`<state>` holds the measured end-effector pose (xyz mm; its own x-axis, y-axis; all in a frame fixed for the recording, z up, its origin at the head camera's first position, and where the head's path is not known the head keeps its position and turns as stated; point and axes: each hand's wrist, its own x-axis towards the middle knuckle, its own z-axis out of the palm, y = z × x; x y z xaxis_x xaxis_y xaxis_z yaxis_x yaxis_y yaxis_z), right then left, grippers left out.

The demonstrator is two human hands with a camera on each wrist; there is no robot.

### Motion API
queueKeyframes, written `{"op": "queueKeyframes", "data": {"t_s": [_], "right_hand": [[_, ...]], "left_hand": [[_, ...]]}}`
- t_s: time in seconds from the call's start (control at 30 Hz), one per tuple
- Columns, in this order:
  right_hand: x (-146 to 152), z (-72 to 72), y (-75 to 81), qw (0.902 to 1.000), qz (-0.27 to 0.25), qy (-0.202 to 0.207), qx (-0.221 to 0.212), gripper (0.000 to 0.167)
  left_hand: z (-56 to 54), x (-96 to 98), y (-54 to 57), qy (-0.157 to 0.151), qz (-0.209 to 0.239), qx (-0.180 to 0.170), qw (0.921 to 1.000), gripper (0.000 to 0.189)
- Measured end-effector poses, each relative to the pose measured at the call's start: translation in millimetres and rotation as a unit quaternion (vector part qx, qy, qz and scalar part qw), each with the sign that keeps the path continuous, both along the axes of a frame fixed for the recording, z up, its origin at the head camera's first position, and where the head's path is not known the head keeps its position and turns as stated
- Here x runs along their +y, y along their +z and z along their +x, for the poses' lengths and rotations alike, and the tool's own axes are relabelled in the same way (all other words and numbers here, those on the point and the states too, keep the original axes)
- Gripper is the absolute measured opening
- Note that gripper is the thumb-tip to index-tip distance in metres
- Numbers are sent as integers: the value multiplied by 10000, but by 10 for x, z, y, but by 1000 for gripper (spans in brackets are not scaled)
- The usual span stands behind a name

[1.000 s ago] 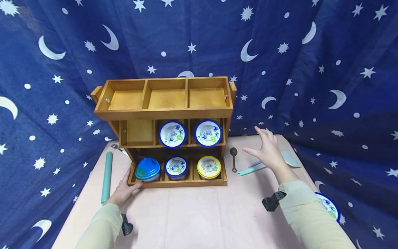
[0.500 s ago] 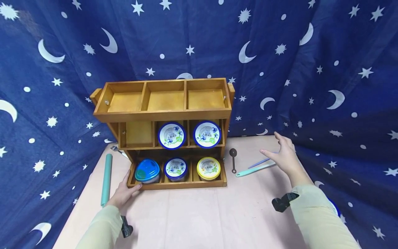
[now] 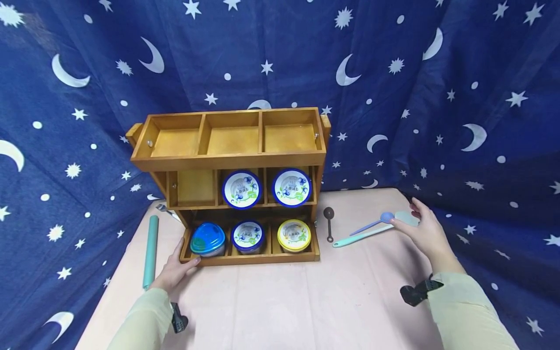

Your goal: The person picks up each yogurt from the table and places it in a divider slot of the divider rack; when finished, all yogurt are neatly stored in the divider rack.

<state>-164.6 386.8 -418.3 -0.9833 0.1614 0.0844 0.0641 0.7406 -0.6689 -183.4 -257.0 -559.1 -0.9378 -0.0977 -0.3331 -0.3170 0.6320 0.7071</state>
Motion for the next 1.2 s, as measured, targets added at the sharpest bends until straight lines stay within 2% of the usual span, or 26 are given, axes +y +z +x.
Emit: {"op": "queueKeyframes", "data": {"t_s": [0.3, 0.63, 0.9, 1.2], "right_hand": [[233, 214, -206, 9997, -169, -197, -40, 95], [440, 427, -422, 9956, 511, -386, -683, 103], [588, 571, -513, 9938, 485, -436, -903, 106], [751, 670, -594, 9818, 950, -378, -1599, 110]], "left_hand": [[-6, 7, 20, -55, 8, 22, 10000, 106], [-15, 14, -3, 46, 54, 28, 10000, 106], [2, 8, 5, 13, 67, -52, 10000, 106], [6, 20, -11, 90, 119, -5, 9999, 104]]}}
